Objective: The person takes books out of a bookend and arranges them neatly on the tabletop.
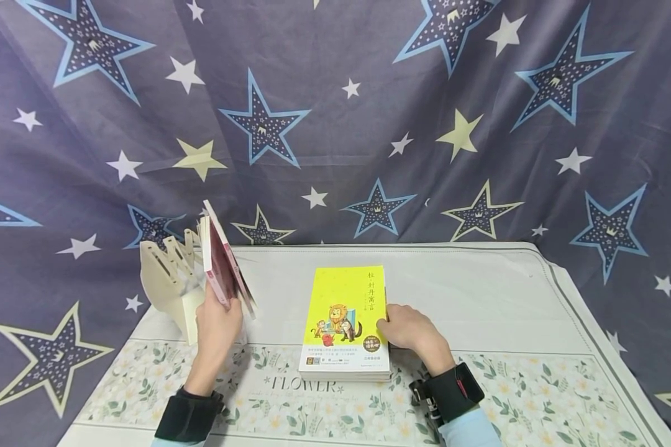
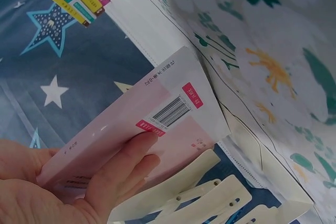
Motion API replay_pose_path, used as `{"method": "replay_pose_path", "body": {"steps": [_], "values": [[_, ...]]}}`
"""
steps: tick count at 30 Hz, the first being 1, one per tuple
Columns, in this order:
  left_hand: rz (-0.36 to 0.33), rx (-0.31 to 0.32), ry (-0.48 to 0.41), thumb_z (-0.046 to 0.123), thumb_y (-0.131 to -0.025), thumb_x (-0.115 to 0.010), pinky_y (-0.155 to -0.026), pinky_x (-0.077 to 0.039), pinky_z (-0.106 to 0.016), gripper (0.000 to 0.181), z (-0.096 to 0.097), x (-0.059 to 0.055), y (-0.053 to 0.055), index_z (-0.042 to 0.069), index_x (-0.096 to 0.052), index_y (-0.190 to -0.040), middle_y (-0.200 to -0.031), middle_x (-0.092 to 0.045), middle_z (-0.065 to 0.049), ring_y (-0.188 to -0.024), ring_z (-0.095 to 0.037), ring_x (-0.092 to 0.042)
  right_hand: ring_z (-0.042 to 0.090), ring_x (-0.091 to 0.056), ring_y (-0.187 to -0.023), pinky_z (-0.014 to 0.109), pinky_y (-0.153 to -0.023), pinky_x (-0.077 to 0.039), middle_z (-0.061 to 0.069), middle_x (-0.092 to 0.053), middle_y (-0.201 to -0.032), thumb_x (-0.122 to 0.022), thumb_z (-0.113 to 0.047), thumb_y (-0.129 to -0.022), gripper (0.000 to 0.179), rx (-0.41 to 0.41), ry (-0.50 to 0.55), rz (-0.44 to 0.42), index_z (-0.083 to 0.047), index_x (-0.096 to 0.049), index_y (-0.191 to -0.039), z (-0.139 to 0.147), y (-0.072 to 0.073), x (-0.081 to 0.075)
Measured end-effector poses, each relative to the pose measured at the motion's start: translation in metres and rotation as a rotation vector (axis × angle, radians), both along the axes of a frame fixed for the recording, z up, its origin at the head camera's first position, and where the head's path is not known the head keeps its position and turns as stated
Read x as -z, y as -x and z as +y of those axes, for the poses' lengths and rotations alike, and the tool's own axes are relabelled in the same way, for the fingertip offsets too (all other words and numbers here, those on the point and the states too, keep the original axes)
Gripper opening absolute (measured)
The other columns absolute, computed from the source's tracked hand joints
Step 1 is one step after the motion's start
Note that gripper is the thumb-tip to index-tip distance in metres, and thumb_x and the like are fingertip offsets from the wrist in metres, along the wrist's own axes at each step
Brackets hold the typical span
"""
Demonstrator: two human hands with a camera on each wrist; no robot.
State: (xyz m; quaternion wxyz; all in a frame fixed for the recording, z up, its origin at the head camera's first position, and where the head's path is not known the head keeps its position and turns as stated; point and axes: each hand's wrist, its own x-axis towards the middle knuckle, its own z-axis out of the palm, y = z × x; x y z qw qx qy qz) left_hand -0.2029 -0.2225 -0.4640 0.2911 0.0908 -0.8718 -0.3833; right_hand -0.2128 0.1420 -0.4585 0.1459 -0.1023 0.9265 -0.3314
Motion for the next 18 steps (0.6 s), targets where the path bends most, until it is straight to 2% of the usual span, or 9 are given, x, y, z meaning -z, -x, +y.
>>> {"method": "replay_pose_path", "body": {"steps": [9,18], "values": [[-0.011,-0.015,0.006,-0.002,-0.093,-0.055,-0.063,-0.055,-0.062,0.075,-0.0017,-0.0031,-0.0033,0.006,-0.032,-0.164,-0.117,-0.064,-0.043,-0.081,-0.056,-0.070,0.018,-0.040,-0.056,0.031,-0.055,-0.028,0.006,-0.049,-0.068,-0.053,-0.018,-0.105,0.022,-0.003,0.003,0.005,-0.005,-0.067,-0.116,-0.0003,0.0002,0.0003],[0.014,0.001,0.006,-0.004,-0.095,-0.054,-0.067,-0.055,-0.064,0.075,-0.0017,-0.0069,-0.0083,0.007,-0.030,-0.165,-0.125,-0.062,-0.042,-0.096,-0.059,-0.069,0.018,-0.039,-0.056,0.031,-0.055,-0.028,0.005,-0.047,-0.066,-0.053,-0.018,-0.105,0.021,-0.001,-0.009,0.010,-0.005,-0.067,-0.115,0.0000,-0.0001,0.0005]]}}
